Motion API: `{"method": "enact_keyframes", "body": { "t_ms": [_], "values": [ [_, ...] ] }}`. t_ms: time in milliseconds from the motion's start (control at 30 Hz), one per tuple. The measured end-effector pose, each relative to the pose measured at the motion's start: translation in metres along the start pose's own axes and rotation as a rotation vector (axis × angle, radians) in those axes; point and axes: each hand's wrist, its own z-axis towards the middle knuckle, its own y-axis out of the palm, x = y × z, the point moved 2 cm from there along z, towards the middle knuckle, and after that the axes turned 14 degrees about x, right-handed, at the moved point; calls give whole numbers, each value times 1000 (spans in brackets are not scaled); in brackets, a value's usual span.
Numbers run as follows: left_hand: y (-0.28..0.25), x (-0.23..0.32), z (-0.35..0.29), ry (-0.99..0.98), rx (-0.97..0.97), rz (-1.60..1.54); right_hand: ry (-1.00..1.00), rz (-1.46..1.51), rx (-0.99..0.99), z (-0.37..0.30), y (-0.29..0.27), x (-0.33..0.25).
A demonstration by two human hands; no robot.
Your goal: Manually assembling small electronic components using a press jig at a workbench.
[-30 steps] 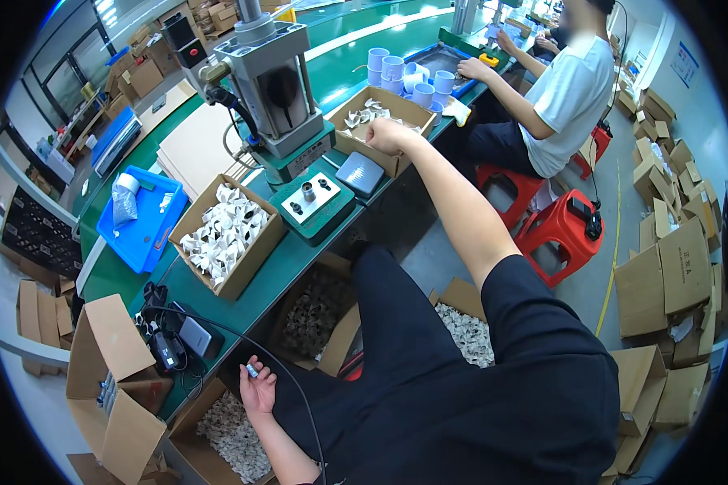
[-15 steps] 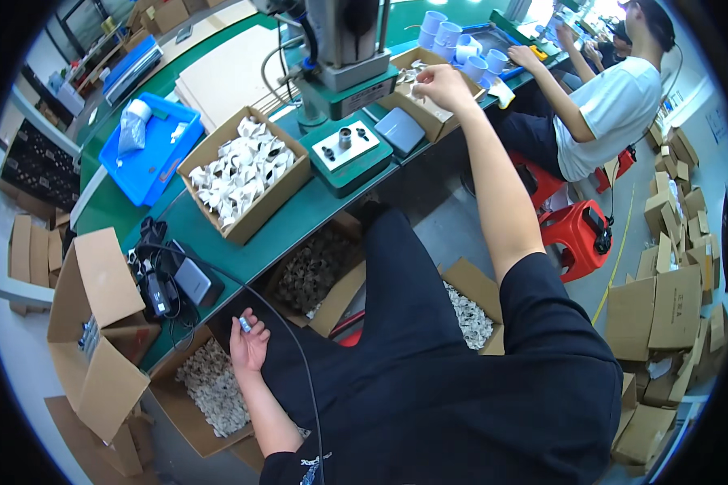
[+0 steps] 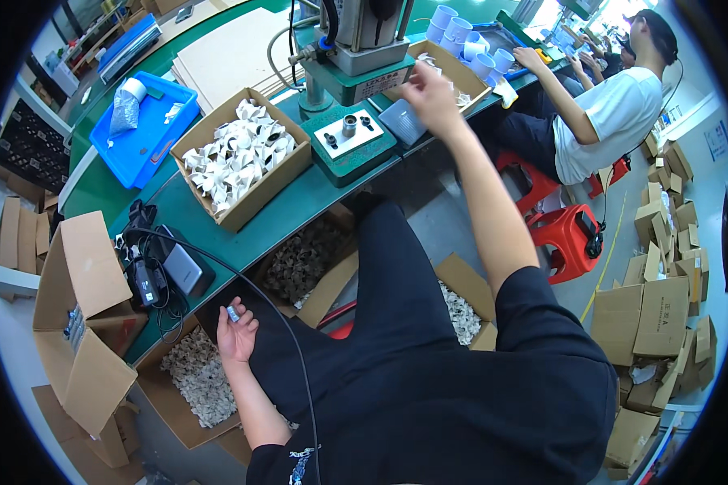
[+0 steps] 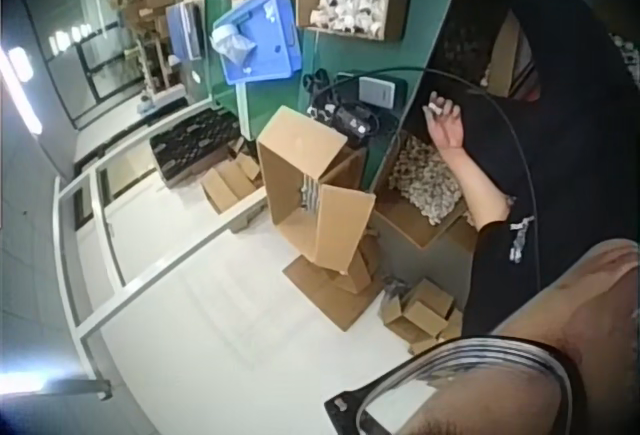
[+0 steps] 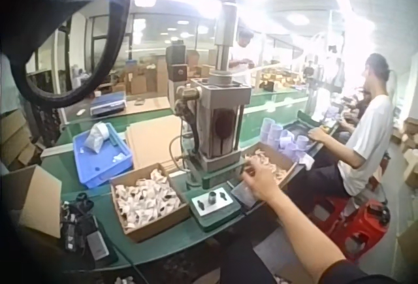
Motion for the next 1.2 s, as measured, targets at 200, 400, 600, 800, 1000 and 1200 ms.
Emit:
{"method": "enact_keyframes", "body": {
  "t_ms": [200, 400, 600, 800, 1000, 1200],
  "values": [
    [3, -1, 3, -2, -21, 1, -3, 359, -15, -52, 33, -34],
    [-1, 1, 3, -7, -38, -20, -173, 289, 36, -57, 28, -37],
    [-3, -1, 3, -17, -17, -36, -466, 171, 53, -55, 26, -49],
    [3, 3, 11, -20, -30, -11, -565, 112, 71, -52, 33, -47],
    [2, 2, 13, -15, -51, -10, -659, 91, 79, -55, 32, -46],
    [-1, 1, 11, -33, -47, -31, 239, 581, 185, -24, 24, 7]
  ]
}}
